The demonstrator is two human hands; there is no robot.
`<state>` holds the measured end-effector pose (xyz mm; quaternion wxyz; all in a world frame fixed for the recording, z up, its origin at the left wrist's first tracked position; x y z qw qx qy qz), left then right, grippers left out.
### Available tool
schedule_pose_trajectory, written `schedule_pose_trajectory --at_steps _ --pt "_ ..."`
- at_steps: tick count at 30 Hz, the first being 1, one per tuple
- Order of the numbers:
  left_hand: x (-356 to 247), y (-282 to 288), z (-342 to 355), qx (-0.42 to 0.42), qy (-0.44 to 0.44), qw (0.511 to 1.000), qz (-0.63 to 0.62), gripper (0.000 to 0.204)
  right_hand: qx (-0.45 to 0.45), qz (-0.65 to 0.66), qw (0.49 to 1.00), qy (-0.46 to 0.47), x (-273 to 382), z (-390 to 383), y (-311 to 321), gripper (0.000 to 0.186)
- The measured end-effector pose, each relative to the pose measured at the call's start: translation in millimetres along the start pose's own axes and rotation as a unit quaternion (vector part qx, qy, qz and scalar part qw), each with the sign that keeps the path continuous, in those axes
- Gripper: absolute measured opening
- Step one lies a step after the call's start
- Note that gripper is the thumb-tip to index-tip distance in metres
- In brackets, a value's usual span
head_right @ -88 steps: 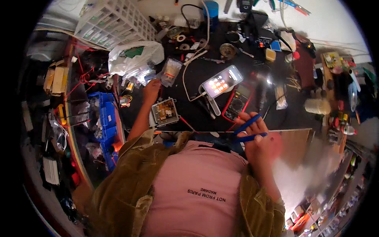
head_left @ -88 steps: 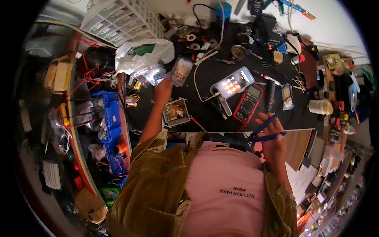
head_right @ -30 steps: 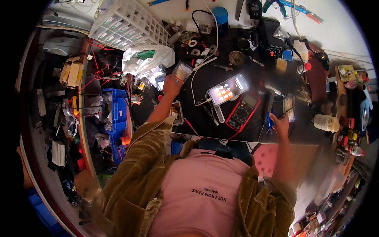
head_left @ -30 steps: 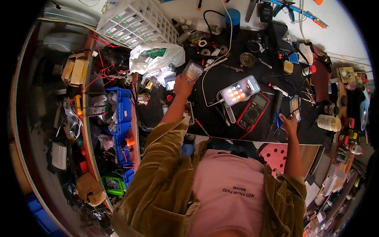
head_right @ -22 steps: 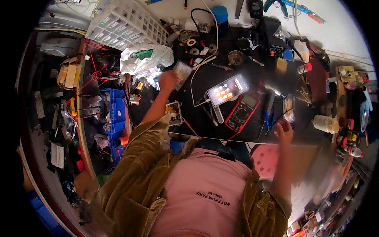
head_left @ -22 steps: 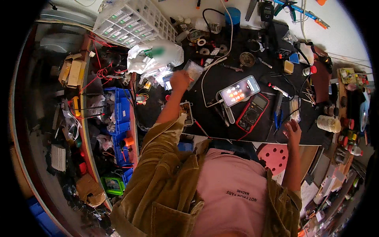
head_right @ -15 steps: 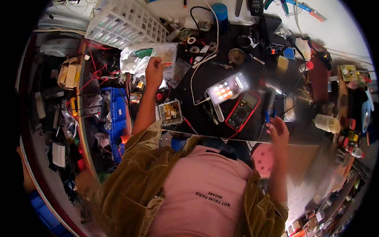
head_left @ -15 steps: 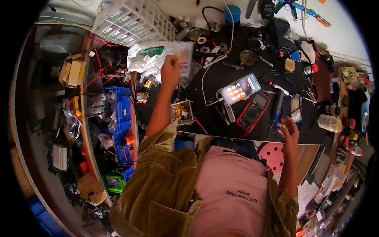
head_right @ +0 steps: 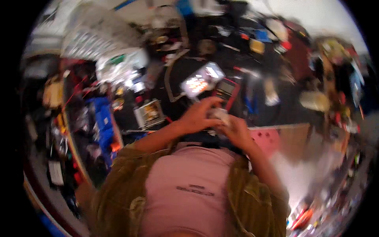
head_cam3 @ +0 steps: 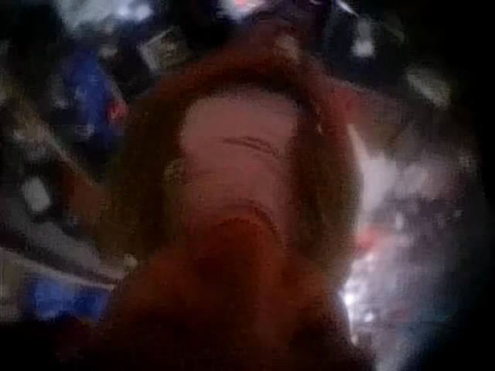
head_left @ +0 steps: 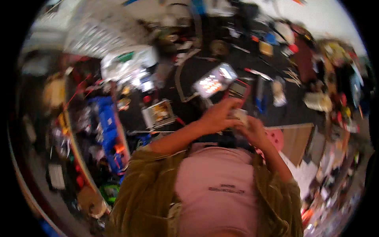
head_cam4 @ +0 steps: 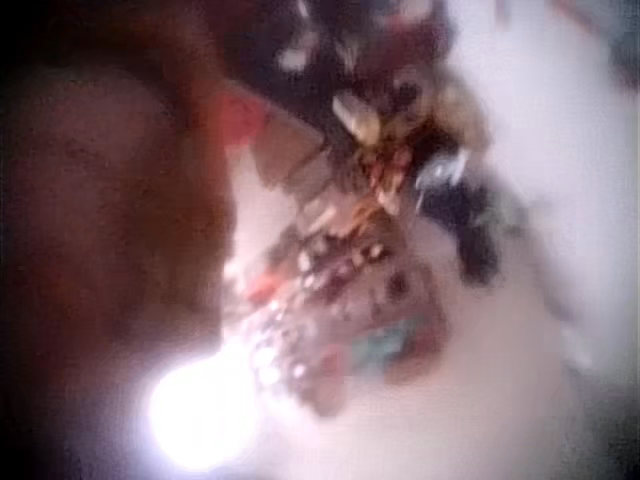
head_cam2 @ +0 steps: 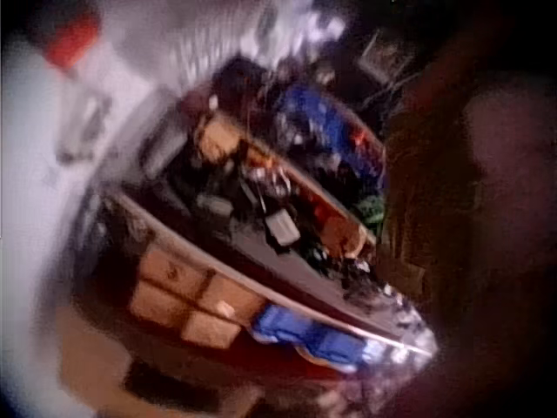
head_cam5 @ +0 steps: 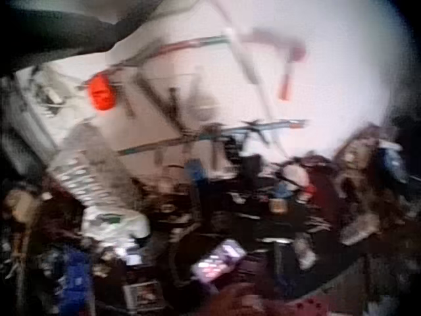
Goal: The person works on a small electronic device, using pliers to manipulate components inside a plastic case. They then search through a plastic bag for parts and use a soldering iron on a small wire.
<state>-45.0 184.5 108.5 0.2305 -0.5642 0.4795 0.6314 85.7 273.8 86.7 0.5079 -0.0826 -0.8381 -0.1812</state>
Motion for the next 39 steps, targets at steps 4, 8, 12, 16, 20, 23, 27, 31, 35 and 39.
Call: schedule_pose_trajectory --at_steps 4,8,12,16,20,23,27,31,35,39 --pt "15 -22 -6 0.044 -0.008 0.998 0.052 0.032 0.008 0.060 0.998 0.036 -2 -5 16 0.022" --pt "17 -14 14 -0.022 0.059 0.998 0.028 0.028 -0.190 0.077 0.978 0.040 -90 14 76 0.020" --pt "9 -10 25 -0.073 0.116 0.990 -0.018 0.024 -0.371 -0.200 0.906 0.023 -145 28 155 0.021" --pt "9 -29 24 -0.083 0.120 0.989 0.008 0.023 -0.358 -0.231 0.891 0.159 -133 70 173 0.024" --pt "10 -50 16 -0.079 0.127 0.988 0.022 0.023 -0.287 -0.363 0.886 0.024 -135 117 177 0.035" --pt "-1 -52 10 -0.096 0.148 0.984 0.031 0.022 -0.265 -0.438 0.859 -0.026 -146 129 193 0.038" --pt "8 -48 -6 -0.152 0.173 0.973 0.014 0.021 -0.247 -0.430 0.867 -0.054 -159 140 196 0.038" --pt "6 -44 -10 -0.141 0.171 0.975 -0.016 0.022 -0.248 -0.417 0.874 -0.031 -159 144 200 0.028" --pt "16 -32 -20 -0.157 0.150 0.976 -0.020 0.023 -0.347 -0.325 0.875 0.088 -115 105 207 0.021" --pt "6 -24 -21 -0.177 0.147 0.972 -0.044 0.021 -0.417 -0.112 0.876 0.217 -107 73 220 0.022"
Point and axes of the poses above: each hand's wrist, its own z-axis towards the middle knuckle, its own y-axis out of the back of the hand, x = y × z, the point moved 4 cm from there along z, towards the middle knuckle, and after that the axes turned 9 degrees about -x, right-handed, at the moved point
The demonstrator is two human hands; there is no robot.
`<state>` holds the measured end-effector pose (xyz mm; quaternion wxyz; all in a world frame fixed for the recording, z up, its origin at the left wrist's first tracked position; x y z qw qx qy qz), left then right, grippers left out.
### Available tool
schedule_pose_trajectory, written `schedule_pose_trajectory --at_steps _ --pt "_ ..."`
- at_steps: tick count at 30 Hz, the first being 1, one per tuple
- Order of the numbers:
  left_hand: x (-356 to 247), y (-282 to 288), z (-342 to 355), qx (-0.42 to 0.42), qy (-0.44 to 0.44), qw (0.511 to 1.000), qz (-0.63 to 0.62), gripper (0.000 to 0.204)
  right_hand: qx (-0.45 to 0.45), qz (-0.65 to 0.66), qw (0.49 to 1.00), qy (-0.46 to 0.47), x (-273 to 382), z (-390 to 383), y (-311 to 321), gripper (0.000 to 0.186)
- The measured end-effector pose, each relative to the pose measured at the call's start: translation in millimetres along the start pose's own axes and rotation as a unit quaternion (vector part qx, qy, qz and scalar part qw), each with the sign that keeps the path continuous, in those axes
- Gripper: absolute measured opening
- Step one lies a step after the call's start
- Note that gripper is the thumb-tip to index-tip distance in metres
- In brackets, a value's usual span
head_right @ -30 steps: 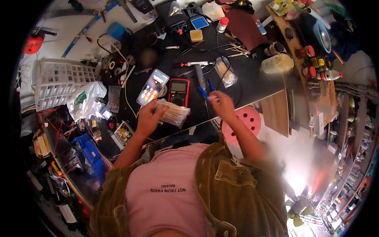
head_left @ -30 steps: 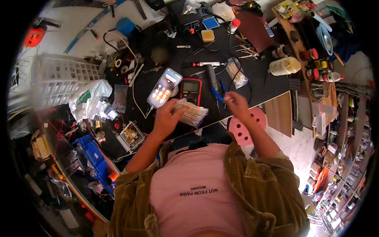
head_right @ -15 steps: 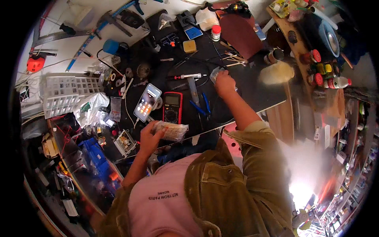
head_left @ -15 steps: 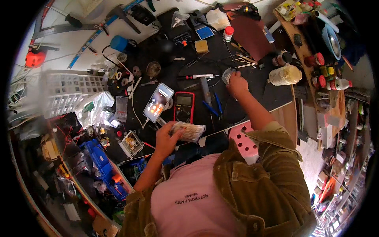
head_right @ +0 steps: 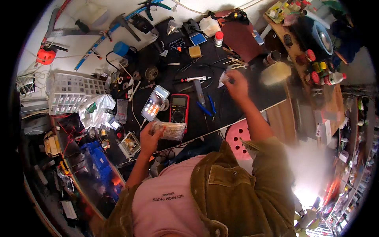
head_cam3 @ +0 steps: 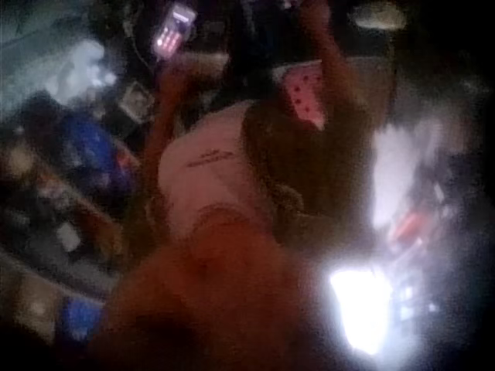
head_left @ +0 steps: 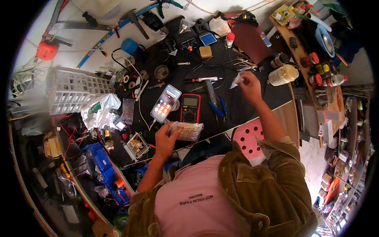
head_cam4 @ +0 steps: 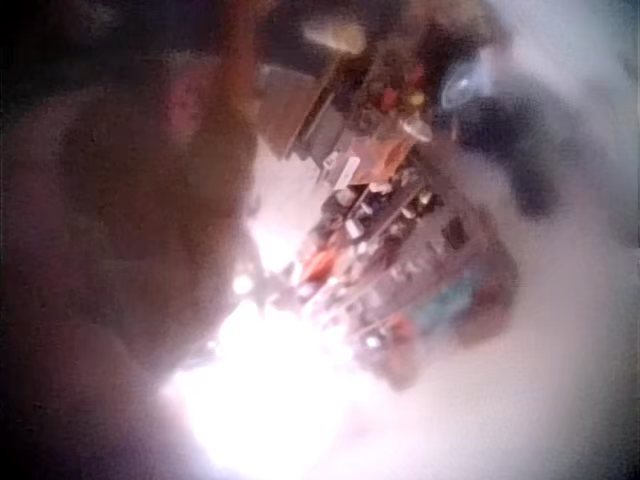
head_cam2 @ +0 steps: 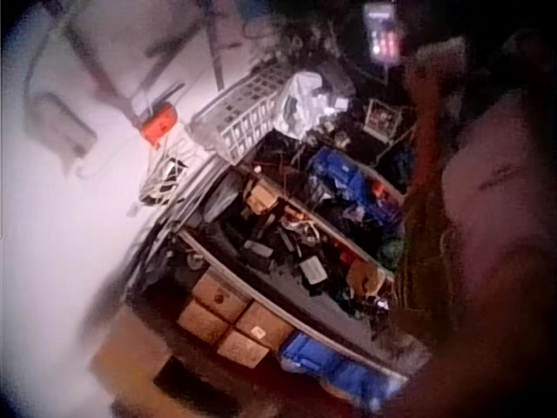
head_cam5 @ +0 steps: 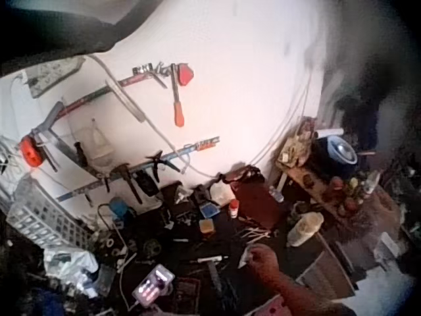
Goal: The person works on a small electronic device, using pliers to manipulate components inside a plastic case. They then search through a plastic bag for parts and use a soldering iron on a small wire.
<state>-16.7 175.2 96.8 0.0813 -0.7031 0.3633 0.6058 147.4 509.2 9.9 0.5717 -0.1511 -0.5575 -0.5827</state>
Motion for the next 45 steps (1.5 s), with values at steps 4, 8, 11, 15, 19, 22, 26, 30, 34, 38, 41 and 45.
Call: schedule_pose_trajectory --at_steps 4,8,11,15,19,22,26,30,34,38,41,45 --pt "-6 -1 0 0.065 -0.030 0.997 -0.004 0.024 -0.024 0.208 0.971 -0.112 7 -11 11 0.029" --pt "-7 -4 1 0.133 -0.064 0.989 0.003 0.024 0.019 0.218 0.961 -0.171 39 -28 6 0.035" --pt "4 -16 5 0.196 -0.194 0.961 0.015 0.028 0.099 0.110 0.978 -0.146 99 -53 -6 0.035" --pt "7 -40 -5 0.239 -0.170 0.953 -0.081 0.032 0.138 -0.028 0.990 0.019 174 -90 -25 0.025" --pt "-6 -46 -20 0.306 0.063 0.916 -0.252 0.033 0.169 -0.036 0.980 0.102 215 -110 -26 0.024" --pt "3 -37 -25 0.280 0.075 0.911 -0.292 0.033 0.244 0.037 0.962 0.116 236 -113 -21 0.026" --pt "8 -24 -23 0.272 0.065 0.887 -0.367 0.029 0.228 0.134 0.958 0.108 254 -119 -6 0.032" --pt "5 -14 -27 0.278 0.051 0.836 -0.469 0.031 0.083 0.149 0.985 -0.001 237 -115 16 0.039" --pt "1 -26 -32 0.334 0.036 0.868 -0.366 0.028 0.314 0.417 0.792 -0.317 207 -158 -7 0.072" --pt "10 -45 -40 0.331 -0.006 0.921 -0.204 0.028 0.297 0.198 0.900 -0.252 208 -188 -5 0.068" --pt "14 -61 -42 0.292 -0.196 0.929 -0.112 0.032 0.284 0.194 0.901 -0.264 196 -197 9 0.050" --pt "-4 -69 -52 0.237 -0.312 0.919 -0.048 0.052 0.260 0.231 0.887 -0.304 185 -212 22 0.038"
Point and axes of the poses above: each hand's wrist, its own z-axis towards the middle knuckle, its own y-axis out of the back of the hand, x = y × z, the point moved 4 cm from there along z, towards the middle knuckle, and after that the axes turned 9 degrees about -x, right-handed, at the moved point
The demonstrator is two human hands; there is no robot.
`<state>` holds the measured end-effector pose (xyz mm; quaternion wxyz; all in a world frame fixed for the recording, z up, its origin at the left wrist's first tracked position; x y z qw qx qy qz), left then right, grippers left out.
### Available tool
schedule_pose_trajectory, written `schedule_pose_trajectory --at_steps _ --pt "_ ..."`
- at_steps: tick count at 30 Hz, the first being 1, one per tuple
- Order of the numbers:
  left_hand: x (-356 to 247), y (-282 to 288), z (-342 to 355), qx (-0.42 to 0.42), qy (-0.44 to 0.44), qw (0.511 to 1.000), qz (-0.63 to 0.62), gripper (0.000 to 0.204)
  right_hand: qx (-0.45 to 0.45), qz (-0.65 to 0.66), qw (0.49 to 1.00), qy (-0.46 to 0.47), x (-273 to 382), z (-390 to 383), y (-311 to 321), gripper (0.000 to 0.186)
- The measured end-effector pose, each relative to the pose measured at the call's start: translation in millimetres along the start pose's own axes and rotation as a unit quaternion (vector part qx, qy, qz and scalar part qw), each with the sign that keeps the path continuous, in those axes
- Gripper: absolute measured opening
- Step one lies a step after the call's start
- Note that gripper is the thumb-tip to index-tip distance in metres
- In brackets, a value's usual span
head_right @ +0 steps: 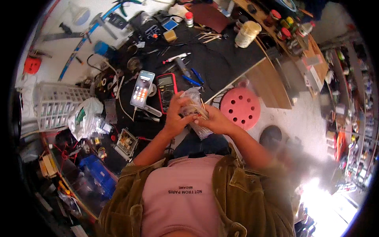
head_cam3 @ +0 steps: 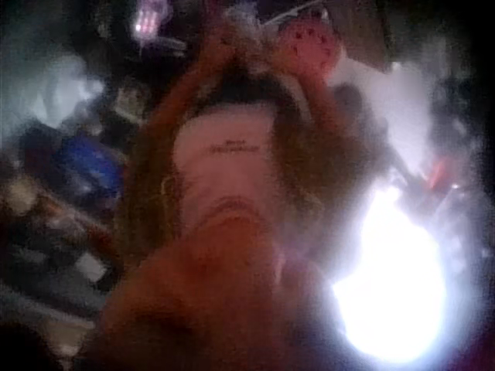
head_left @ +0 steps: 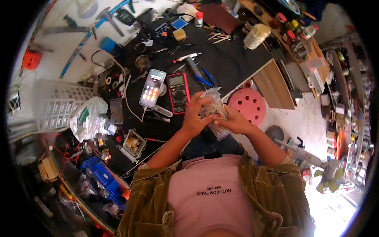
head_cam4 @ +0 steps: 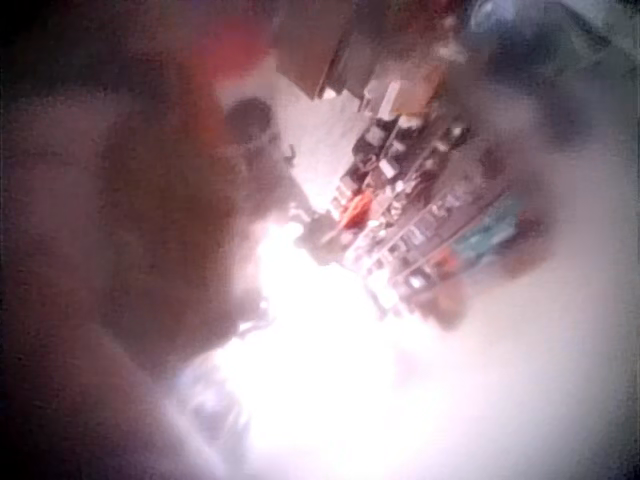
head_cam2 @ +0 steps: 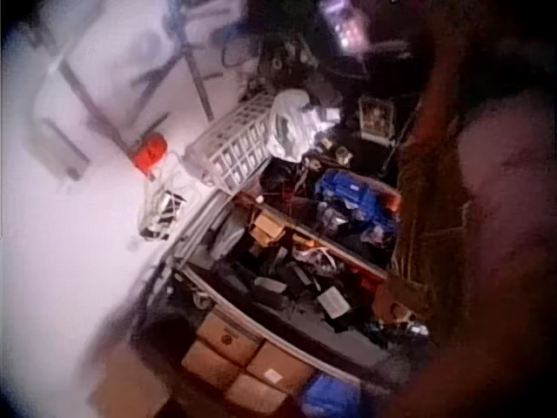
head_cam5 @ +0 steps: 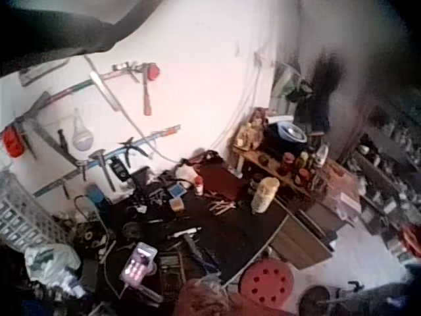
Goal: The person works on a small electronic device, using pliers to manipulate components inside a plastic case. They then search through a plastic bag for parts and use a soldering iron on a small wire.
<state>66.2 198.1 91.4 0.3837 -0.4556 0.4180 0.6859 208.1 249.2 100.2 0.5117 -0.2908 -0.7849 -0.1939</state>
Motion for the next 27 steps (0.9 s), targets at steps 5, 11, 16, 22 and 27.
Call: schedule_pose_trajectory --at_steps 5,11,16,22,27 --pt "-8 -27 17 0.091 -0.036 0.995 -0.022 0.075 0.038 -0.057 0.993 0.100 -10 -12 15 0.033" --pt "-39 -92 24 0.286 -0.138 0.948 0.029 0.068 0.083 -0.125 0.988 0.025 -19 -44 66 0.033" --pt "-69 -163 26 0.369 -0.337 0.844 0.194 0.078 0.000 -0.073 0.997 0.023 -61 -81 124 0.039" --pt "-28 -279 18 0.452 -0.181 0.813 0.319 0.054 0.034 -0.003 0.995 -0.090 -129 -92 216 0.037" --pt "18 -350 42 0.350 -0.101 0.870 0.333 0.017 -0.024 0.045 0.985 -0.163 -143 -85 340 0.031"
Point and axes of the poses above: each hand's wrist, its own z-axis towards the middle knuckle, its own y-axis out of the back of the hand, x = y × z, the point moved 4 cm from there along z, towards the middle knuckle, and after that the axes turned 9 degrees about -x, right-handed, at the moved point
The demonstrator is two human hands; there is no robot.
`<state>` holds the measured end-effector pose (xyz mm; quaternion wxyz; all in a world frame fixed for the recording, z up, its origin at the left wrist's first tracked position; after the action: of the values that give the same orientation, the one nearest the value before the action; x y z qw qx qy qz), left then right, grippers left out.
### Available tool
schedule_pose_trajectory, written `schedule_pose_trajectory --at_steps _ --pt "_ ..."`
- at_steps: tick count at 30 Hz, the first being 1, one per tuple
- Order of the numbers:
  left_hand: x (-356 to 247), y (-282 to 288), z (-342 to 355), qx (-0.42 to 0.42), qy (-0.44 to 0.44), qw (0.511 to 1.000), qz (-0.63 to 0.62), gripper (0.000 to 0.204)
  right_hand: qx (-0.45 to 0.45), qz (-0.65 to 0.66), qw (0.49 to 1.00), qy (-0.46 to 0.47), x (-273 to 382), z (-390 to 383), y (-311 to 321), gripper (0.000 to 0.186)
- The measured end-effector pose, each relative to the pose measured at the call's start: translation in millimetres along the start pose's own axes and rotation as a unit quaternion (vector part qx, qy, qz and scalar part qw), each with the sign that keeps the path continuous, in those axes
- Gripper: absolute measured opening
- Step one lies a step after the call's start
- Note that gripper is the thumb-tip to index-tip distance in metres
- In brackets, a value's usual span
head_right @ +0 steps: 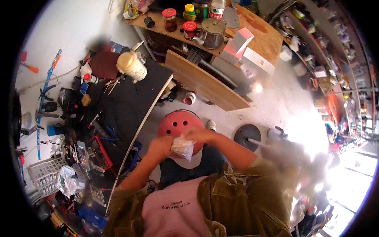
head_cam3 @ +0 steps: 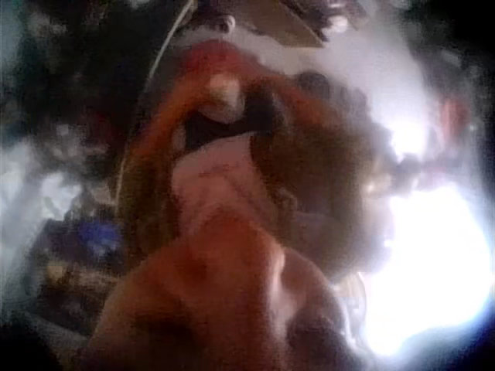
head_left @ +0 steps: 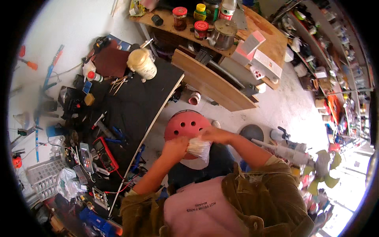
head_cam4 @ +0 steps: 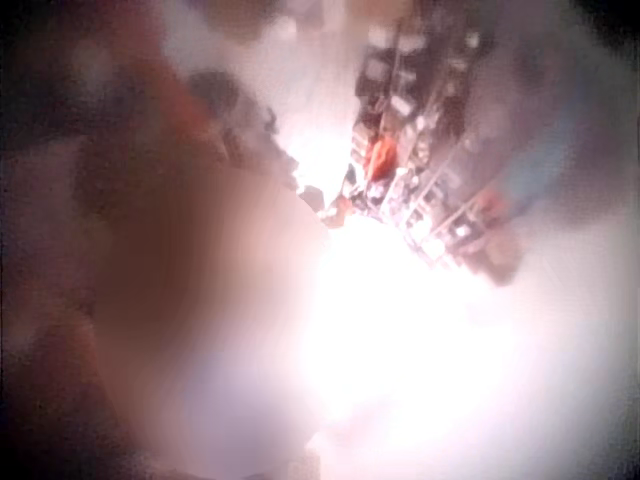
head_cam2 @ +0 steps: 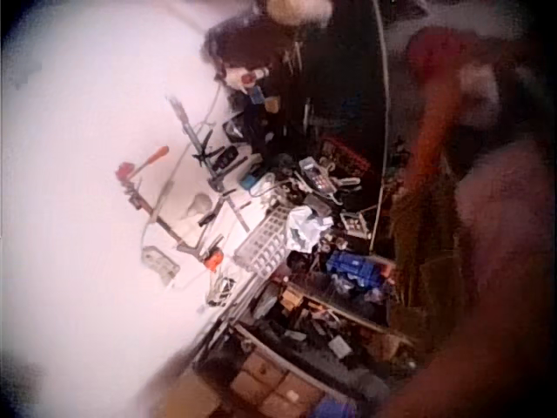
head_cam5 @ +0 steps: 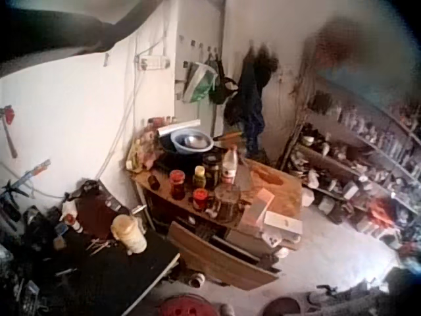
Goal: The person works on a small electronic device, using pliers to manipulate components inside a plastic case. They then search through a plastic bag for parts and use a soldering iron on a small wire.
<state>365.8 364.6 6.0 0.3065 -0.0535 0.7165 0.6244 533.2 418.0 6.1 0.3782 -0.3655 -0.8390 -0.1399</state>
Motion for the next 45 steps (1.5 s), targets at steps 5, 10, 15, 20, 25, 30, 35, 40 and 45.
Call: schedule_pose_trajectory --at_steps 5,10,15,20,25,30,35,40,45 --pt "0 -36 36 -0.039 0.215 0.976 -0.006 0.022 -0.436 -0.108 0.893 0.018 -101 73 217 0.037" --pt "-13 -63 47 0.008 0.262 0.965 -0.007 0.024 -0.439 -0.406 0.801 -0.010 -128 126 307 0.052" --pt "-2 -81 23 0.044 0.327 0.944 0.025 0.025 -0.421 -0.474 0.771 0.057 -184 191 341 0.045" --pt "7 -91 12 0.026 0.360 0.933 -0.002 0.025 -0.415 -0.463 0.780 0.059 -195 196 333 0.033" --pt "2 -90 30 0.017 0.365 0.931 -0.017 0.024 -0.391 -0.393 0.831 0.045 -209 180 282 0.031" --pt "1 -97 40 -0.004 0.357 0.933 -0.041 0.021 -0.352 -0.365 0.859 0.077 -206 166 235 0.032" --pt "-8 -107 51 -0.004 0.353 0.936 -0.016 0.025 -0.265 -0.332 0.903 0.062 -218 171 205 0.037" --pt "-18 -97 71 0.021 0.389 0.919 -0.064 0.038 -0.221 -0.303 0.926 0.046 -219 167 207 0.043" --pt "-25 -100 79 0.024 0.403 0.912 -0.077 0.045 -0.332 0.129 0.933 0.044 -211 166 278 0.033"
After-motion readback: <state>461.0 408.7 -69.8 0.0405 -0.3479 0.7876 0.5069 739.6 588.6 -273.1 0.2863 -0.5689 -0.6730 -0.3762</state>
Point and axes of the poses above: each hand's wrist, its own z-axis towards the middle knuckle, its own y-axis out of the back of the hand, x = y × z, the point moved 4 cm from there along z, towards the middle knuckle, and after that the axes turned 9 degrees about -x, right-handed, at the moved point
